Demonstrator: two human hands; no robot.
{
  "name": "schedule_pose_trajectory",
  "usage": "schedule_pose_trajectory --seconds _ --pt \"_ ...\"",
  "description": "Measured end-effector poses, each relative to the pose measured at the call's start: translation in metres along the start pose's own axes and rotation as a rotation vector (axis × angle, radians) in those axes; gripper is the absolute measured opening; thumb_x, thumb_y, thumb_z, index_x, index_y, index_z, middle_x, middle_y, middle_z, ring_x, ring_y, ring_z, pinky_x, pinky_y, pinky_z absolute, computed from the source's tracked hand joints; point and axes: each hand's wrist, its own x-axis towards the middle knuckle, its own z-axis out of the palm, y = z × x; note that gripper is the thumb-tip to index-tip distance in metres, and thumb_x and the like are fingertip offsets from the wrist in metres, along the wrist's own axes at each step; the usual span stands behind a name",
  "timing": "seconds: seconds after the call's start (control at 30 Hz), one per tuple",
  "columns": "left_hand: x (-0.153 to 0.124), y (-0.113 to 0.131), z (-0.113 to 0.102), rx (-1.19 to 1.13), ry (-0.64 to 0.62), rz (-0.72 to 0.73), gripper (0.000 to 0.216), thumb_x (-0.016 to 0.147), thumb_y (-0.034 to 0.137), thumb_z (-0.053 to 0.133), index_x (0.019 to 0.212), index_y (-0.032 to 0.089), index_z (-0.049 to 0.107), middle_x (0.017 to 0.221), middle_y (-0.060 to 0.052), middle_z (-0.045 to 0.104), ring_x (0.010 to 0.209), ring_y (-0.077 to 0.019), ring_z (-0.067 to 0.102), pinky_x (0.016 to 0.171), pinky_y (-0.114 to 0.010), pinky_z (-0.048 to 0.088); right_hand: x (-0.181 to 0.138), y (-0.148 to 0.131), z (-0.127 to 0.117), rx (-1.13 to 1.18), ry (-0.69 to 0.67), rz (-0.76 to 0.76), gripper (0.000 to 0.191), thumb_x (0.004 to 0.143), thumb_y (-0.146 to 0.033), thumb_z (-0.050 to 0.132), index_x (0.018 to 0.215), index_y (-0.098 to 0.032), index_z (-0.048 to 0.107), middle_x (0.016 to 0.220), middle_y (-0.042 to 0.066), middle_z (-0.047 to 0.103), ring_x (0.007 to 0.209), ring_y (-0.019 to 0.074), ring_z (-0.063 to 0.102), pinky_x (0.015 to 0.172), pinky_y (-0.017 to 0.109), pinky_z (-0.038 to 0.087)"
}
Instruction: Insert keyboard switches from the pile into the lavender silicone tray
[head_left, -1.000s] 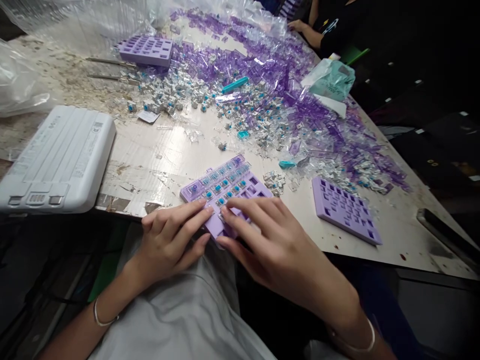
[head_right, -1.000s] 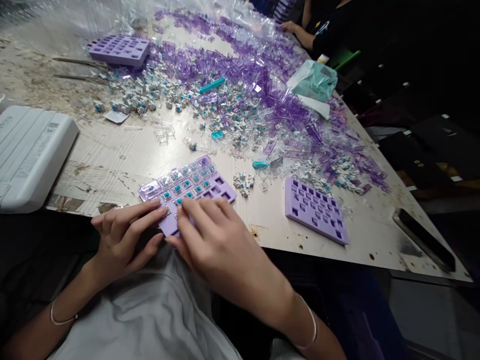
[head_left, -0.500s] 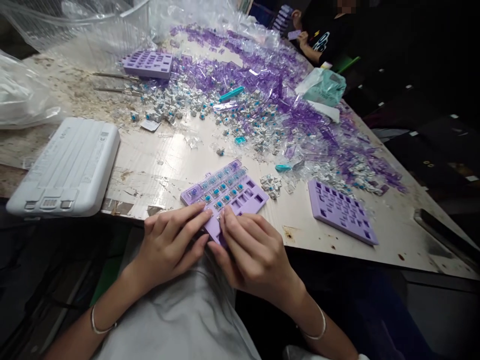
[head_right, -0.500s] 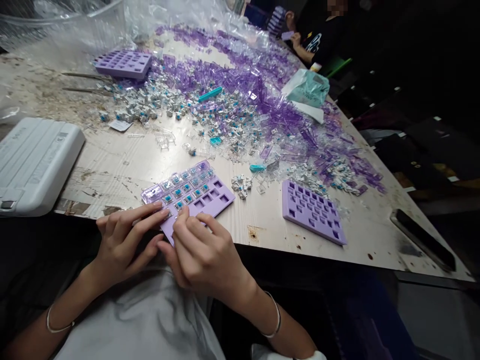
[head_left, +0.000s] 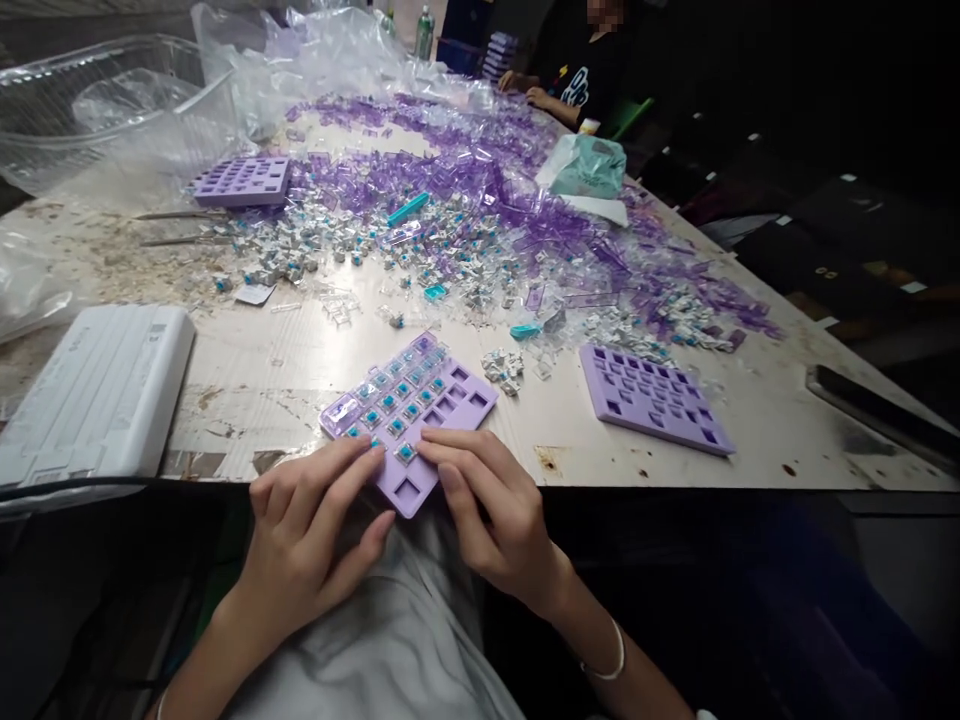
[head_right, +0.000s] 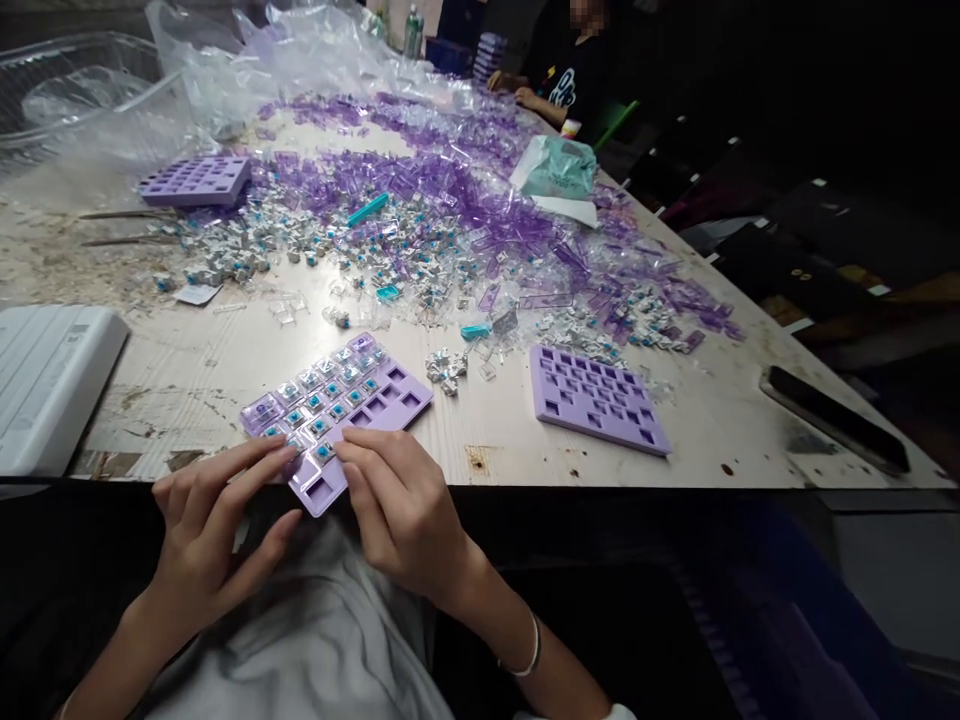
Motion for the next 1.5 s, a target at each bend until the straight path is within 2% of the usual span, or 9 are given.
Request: schedule_pose_trajectory --seconds 0.1,0.23,0.43,0.6,0.77,0.9,1.1,1.33,1.5 --pt "0.007 0.004 0.003 -0.017 -0.025 0.066 0.045 0.091 0.035 0.060 0.131 0.016 0.051 0.117 -0.011 0.068 0.108 -0.0232 0.060 0.087 -0.037 0.037 -0.008 0.004 -0.003 -0.053 0.077 0.082 0.031 0.092 -0.006 0.043 0.116 -0.014 0.061 0.112 0.012 0.069 0.110 0.0208 0.063 0.090 0.038 0.054" --pt "0.011 0.006 0.010 -0.041 -0.082 0.094 0.050 0.090 0.031 0.063 0.134 0.014 0.048 0.125 -0.012 0.065 0.120 -0.0247 0.057 0.094 -0.037 0.039 -0.019 0.006 -0.005 -0.261 0.053 0.081 0.030 0.092 -0.015 0.050 0.121 -0.015 0.059 0.122 0.013 0.067 0.122 0.0259 0.057 0.098 0.044 0.047" --pt "-0.004 -0.005 0.006 -0.080 -0.019 0.123 0.053 0.093 0.025 0.056 0.143 0.018 0.039 0.120 -0.013 0.067 0.118 -0.0266 0.059 0.090 -0.040 0.044 -0.045 -0.008 -0.003 -0.200 0.082 0.034 0.038 0.092 -0.038 0.055 0.123 -0.018 0.059 0.110 0.010 0.070 0.104 0.0246 0.059 0.089 0.040 0.047" --pt "-0.007 -0.014 -0.002 -0.040 0.079 0.252 0.040 0.096 0.018 0.050 0.136 0.015 0.049 0.110 -0.010 0.072 0.112 -0.0211 0.063 0.082 -0.034 0.046 -0.058 -0.020 0.016 -0.191 0.158 0.081 0.038 0.094 -0.045 0.049 0.123 -0.022 0.058 0.106 0.010 0.062 0.102 0.0256 0.051 0.087 0.040 0.047" --pt "-0.007 -0.008 -0.014 -0.053 -0.017 0.218 0.044 0.095 0.005 0.046 0.138 0.014 0.045 0.124 -0.008 0.067 0.119 -0.0175 0.060 0.085 -0.030 0.049 -0.054 -0.025 0.023 -0.227 0.191 0.070 0.030 0.098 -0.044 0.042 0.108 -0.024 0.063 0.102 0.009 0.053 0.099 0.0237 0.047 0.084 0.038 0.044" --pt "-0.007 0.003 -0.025 -0.074 -0.064 0.171 0.049 0.093 -0.001 0.046 0.139 0.016 0.044 0.130 -0.006 0.063 0.121 -0.0162 0.059 0.090 -0.029 0.046 -0.049 -0.028 0.016 -0.226 0.209 0.022 0.026 0.095 -0.047 0.048 0.102 -0.026 0.062 0.092 0.006 0.056 0.092 0.0205 0.050 0.078 0.035 0.043" --pt "0.002 0.007 -0.035 -0.070 -0.111 0.219 0.044 0.097 0.007 0.044 0.140 0.012 0.041 0.136 -0.009 0.058 0.126 -0.0176 0.055 0.093 -0.029 0.046 -0.044 -0.033 0.019 -0.195 0.291 0.064 0.025 0.099 -0.041 0.040 0.094 -0.028 0.061 0.085 0.005 0.054 0.087 0.0200 0.050 0.072 0.036 0.042" --pt "0.009 0.003 -0.040 -0.065 -0.136 0.278 0.034 0.099 0.012 0.043 0.131 0.007 0.052 0.133 -0.012 0.060 0.125 -0.0163 0.055 0.099 -0.027 0.040 -0.042 -0.029 0.021 -0.182 0.309 0.033 0.026 0.101 -0.038 0.038 0.096 -0.024 0.060 0.093 0.005 0.050 0.093 0.0204 0.049 0.075 0.039 0.040" --pt "0.007 -0.002 -0.031 -0.101 -0.057 0.240 0.037 0.100 0.017 0.038 0.135 0.015 0.051 0.125 -0.006 0.066 0.113 -0.0169 0.064 0.098 -0.029 0.042 -0.041 -0.023 0.015 -0.106 0.260 0.017 0.025 0.100 -0.037 0.040 0.098 -0.022 0.060 0.097 0.005 0.051 0.096 0.0209 0.048 0.081 0.039 0.041"
